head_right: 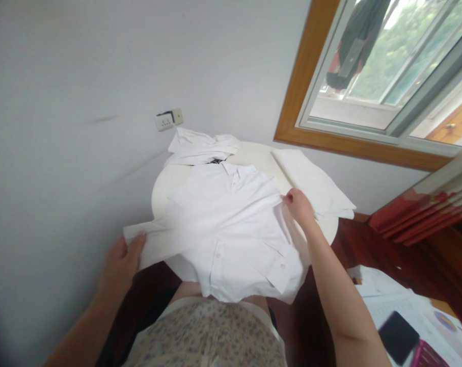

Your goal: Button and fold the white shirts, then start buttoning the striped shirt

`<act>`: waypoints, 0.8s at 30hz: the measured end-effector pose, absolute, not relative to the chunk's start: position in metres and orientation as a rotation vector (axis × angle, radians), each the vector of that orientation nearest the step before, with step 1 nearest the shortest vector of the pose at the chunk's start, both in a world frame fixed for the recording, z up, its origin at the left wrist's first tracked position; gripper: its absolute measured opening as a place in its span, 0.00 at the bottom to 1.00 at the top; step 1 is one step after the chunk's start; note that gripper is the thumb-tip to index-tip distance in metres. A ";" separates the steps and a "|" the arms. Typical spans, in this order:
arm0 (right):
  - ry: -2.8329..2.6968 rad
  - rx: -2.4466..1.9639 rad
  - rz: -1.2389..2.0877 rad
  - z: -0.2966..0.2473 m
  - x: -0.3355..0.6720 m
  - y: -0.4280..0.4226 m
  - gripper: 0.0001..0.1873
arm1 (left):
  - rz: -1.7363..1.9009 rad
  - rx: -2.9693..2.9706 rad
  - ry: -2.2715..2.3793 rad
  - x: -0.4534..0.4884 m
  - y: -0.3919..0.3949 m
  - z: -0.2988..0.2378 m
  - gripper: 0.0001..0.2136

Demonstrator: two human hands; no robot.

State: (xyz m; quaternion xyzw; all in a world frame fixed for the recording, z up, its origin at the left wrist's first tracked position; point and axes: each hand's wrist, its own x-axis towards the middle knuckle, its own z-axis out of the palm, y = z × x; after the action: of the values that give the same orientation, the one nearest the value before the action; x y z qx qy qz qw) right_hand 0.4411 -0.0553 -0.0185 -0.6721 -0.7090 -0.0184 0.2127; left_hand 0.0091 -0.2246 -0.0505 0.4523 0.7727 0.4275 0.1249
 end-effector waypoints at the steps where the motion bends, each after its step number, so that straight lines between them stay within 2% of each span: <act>1: -1.905 -1.842 0.002 -0.016 0.447 -0.054 0.13 | 1.233 1.316 2.224 0.013 -0.226 -0.054 0.22; 5: -1.747 -1.771 0.210 -0.020 0.468 -0.058 0.17 | 1.184 1.302 2.132 0.030 -0.238 -0.073 0.22; 12: -2.118 -2.165 -0.046 -0.025 0.473 -0.060 0.12 | 1.167 1.333 2.150 0.036 -0.240 -0.078 0.20; 17: -2.195 -2.006 -0.178 -0.010 0.415 -0.036 0.21 | 1.178 1.341 2.182 0.032 -0.236 -0.056 0.16; 24: -2.164 -2.111 -0.045 -0.066 0.376 -0.002 0.33 | 1.205 1.270 2.233 0.028 -0.237 -0.068 0.15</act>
State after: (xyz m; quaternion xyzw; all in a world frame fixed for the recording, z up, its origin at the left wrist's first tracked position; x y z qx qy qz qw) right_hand 0.3765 -0.0024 -0.0662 -0.6970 -0.7145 -0.0148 0.0593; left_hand 0.0278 -0.2369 -0.0682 0.4425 0.7778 0.4198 0.1517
